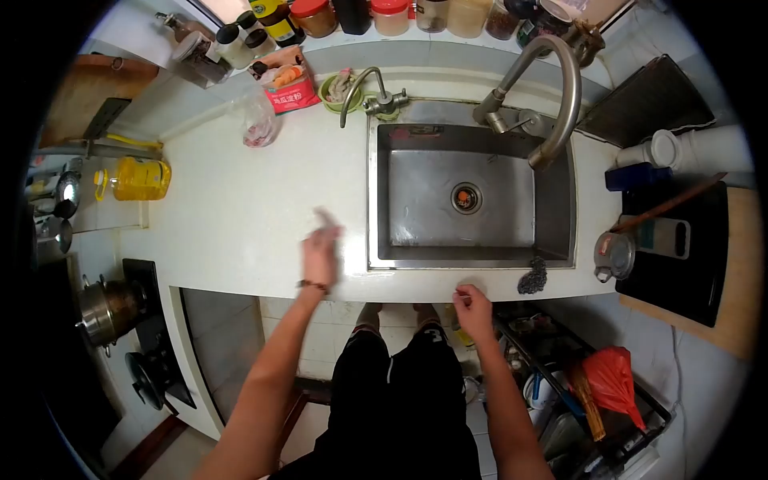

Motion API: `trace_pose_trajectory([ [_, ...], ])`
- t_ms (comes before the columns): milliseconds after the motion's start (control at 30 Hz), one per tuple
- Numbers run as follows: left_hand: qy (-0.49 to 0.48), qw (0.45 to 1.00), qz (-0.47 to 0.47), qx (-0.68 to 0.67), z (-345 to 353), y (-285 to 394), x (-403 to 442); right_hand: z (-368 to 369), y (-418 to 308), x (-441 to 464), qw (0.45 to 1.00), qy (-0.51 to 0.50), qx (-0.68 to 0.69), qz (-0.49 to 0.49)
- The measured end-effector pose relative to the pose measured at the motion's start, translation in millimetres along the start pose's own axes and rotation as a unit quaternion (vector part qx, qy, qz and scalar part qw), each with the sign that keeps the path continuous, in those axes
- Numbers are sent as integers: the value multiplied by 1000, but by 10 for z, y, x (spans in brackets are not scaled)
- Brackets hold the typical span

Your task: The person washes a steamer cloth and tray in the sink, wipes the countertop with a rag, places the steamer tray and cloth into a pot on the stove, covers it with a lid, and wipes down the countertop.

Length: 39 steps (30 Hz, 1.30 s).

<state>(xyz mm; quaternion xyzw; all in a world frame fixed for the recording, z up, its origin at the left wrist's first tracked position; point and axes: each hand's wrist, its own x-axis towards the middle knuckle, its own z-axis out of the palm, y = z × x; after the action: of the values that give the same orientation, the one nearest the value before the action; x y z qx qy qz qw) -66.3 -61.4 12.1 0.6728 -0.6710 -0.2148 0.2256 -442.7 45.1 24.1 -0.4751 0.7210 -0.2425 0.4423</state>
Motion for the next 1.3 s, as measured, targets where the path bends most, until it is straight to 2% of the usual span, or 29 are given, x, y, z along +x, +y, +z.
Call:
trace_pose_trajectory([
  [67, -34, 988, 133, -73, 775, 257, 73, 99, -163, -30, 999, -34, 15, -16],
  [100, -83, 984, 143, -67, 1052, 569, 57, 99, -248, -45, 1000, -22, 8, -12],
  [133, -108, 983, 133, -69, 1247, 875, -1, 87, -339, -44, 1000, 2, 10, -9],
  [233, -128, 963, 81, -222, 843, 1628, -44, -92, -373, -49, 998, 59, 31, 8],
  [300, -161, 963, 41, -214, 686, 1524, -169, -233, -313, -106, 993, 87, 75, 35],
  [333, -124, 971, 74, -190, 543, 1448, -249, -296, -239, -132, 992, 95, 75, 39],
  [400, -197, 971, -5, -136, 454, 1172, -507, -364, 5, -240, 993, 103, 36, 53],
  [500, -201, 971, 61, -117, 852, 978, -945, -375, 327, -398, 993, 103, 24, 60],
  [567, -189, 970, 48, -145, 1082, 1273, -909, -391, 337, -417, 993, 104, 21, 59],
  [667, -113, 987, 20, -113, 1590, 1648, -565, -498, 360, -326, 989, 147, -10, 19],
  [700, -81, 993, 19, -88, 1764, 1736, -324, -619, 423, -240, 985, 166, -6, 37],
  [767, -112, 989, -73, -70, 2063, 1722, 191, -974, 195, -52, 956, 263, -105, 77],
  [833, -14, 994, 30, -102, 1801, 1824, 635, -1313, 21, 151, 942, 284, -150, 100],
  [900, -41, 988, 13, -147, 1330, 1953, 859, -1504, 52, 268, 927, 299, -188, 128],
  [967, -92, 981, -52, -162, 889, 2078, 820, -1567, 258, 398, 946, 187, -255, 68],
  [1033, -84, 985, -36, -148, 1084, 1428, 635, -1489, 425, 496, 961, 102, -245, 83],
  [1067, -81, 976, -62, -190, 1258, 990, 466, -1459, 494, 530, 964, 86, -234, 89],
  [1100, -84, 962, -100, -241, 1136, 967, 277, -1461, 535, 583, 968, 71, -223, 94],
  [1133, -73, 967, -136, -202, 1036, 911, 82, -1483, 567, 647, 975, 94, -174, 100],
  [1200, -83, 929, -236, -272, 783, 1015, -173, -1614, 633, 822, 981, 159, -76, 78],
  [1233, -45, 969, -182, -161, 893, 736, -286, -1731, 664, 941, 980, 167, -74, 77],
  [1267, -66, 940, -263, -208, 599, 1243, -247, -1881, 687, 1101, 980, 195, -12, 41],
  [1300, -37, 946, -236, -218, 640, 1196, -276, -2032, 677, 1262, 974, 221, 49, 5],
])
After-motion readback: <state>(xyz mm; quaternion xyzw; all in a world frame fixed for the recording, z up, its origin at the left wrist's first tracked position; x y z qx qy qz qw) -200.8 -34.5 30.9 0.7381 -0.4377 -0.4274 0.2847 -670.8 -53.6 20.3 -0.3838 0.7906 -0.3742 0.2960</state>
